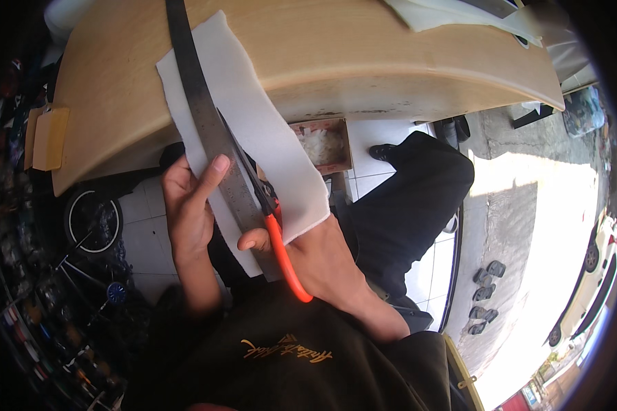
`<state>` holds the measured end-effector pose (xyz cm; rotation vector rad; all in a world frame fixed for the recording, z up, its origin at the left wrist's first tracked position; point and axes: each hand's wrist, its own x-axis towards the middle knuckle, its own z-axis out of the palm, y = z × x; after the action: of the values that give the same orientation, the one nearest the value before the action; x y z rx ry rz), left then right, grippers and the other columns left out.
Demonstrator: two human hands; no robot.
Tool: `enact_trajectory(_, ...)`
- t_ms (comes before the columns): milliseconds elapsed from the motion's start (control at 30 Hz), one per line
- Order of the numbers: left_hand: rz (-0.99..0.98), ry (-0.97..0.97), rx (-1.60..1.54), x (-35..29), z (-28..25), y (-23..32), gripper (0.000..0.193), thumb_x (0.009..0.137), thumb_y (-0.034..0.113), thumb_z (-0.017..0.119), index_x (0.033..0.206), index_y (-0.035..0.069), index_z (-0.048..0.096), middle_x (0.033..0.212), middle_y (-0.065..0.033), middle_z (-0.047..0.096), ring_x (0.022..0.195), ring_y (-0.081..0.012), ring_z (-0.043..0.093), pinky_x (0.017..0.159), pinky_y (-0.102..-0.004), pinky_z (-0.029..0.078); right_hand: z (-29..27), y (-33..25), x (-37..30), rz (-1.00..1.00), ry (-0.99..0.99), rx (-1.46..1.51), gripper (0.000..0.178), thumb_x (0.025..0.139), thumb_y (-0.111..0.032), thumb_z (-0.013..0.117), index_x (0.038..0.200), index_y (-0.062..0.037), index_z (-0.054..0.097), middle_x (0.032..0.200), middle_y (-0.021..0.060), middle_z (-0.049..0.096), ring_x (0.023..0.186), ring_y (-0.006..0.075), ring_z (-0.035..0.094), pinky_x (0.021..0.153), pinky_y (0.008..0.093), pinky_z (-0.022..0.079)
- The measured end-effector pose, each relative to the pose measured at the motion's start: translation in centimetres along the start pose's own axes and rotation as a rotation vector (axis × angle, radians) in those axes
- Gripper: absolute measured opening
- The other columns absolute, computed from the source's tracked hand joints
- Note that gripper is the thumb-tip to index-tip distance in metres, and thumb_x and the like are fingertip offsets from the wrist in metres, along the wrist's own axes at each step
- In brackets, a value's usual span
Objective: The person cuts several strips of thin white foam using scissors and a metal ruler.
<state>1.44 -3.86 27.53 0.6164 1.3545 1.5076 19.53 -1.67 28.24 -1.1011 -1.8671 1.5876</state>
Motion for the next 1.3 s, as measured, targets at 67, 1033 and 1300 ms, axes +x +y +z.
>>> enact_trajectory(67, 0.013, 0.032, -0.028, 0.3, 0.1, -0.1, 0.025, 0.088, 0.009, 0.070, 0.105, -0.006, 0.062, 0.098, -0.0081, 0.067, 0.089, -0.0083, 0.060, 0.084, -0.0228, 0.045, -0.2, -0.2, -0.4, 0.117, -0.062, 0.028, 0.076, 0.077, -0.053, 0.071, 0.120, 0.0054, 0.048, 0.103, 0.0217, 0.054, 0.091, 0.0371, 0.055, 0.082, 0.0417, 0.046)
enact_trajectory(1033, 0.013, 0.018, -0.063, 0.6, -0.1, 0.3, 0.021, 0.088, 0.006, 0.067, 0.103, -0.007, 0.063, 0.095, -0.0106, 0.069, 0.085, -0.0113, 0.063, 0.081, -0.0252, 0.048, -1.5, 0.2, -1.6, 0.017, -0.106, -0.113, 0.047, 0.082, -0.035, 0.073, 0.103, 0.0032, 0.058, 0.097, 0.0160, 0.060, 0.085, 0.0301, 0.059, 0.075, 0.0392, 0.047)
enact_trajectory(1300, 0.003, -0.011, -0.087, 0.4, -0.1, 0.5, 0.020, 0.088, 0.006, 0.067, 0.102, -0.007, 0.063, 0.094, -0.0104, 0.069, 0.084, -0.0108, 0.063, 0.080, -0.0250, 0.048, -0.6, 0.7, -1.5, 0.038, -0.021, -0.084, 0.057, 0.079, -0.049, 0.071, 0.099, 0.0033, 0.059, 0.087, 0.0164, 0.058, 0.078, 0.0347, 0.058, 0.070, 0.0412, 0.046)
